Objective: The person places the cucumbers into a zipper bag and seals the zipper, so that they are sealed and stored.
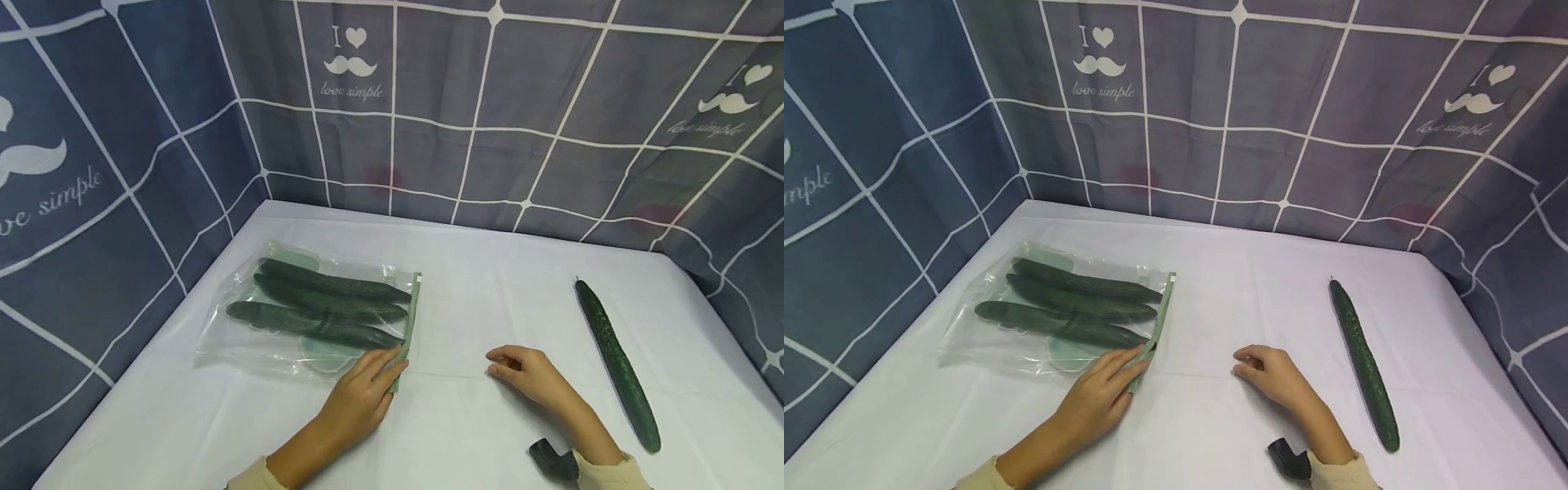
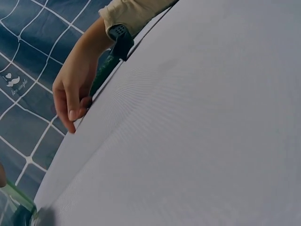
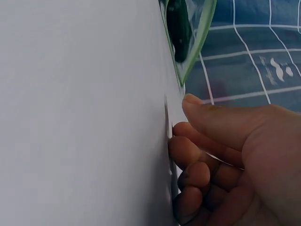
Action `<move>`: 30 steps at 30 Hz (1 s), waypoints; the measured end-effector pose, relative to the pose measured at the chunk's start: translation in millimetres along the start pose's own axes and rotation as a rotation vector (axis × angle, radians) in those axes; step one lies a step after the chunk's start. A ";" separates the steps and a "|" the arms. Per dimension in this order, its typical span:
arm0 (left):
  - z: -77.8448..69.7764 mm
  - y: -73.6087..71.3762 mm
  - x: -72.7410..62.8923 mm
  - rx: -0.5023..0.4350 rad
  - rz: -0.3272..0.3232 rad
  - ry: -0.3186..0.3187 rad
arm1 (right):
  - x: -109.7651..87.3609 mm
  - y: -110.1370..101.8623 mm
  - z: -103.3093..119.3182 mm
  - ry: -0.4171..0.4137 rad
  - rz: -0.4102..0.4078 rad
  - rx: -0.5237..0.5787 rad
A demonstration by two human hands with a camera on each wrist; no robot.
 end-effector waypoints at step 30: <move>0.1 -1.0 -0.1 -0.065 -0.088 0.042 | -94.1 -76.4 -65.7 0.697 0.011 -0.299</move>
Point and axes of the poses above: each hand's wrist, its own x-axis towards the middle knuckle, its own y-axis out of the palm, z = x × y, the point moved 1 cm from there along x, towards the middle knuckle, and after that the axes turned 12 degrees about -y, right-handed, at the moved point
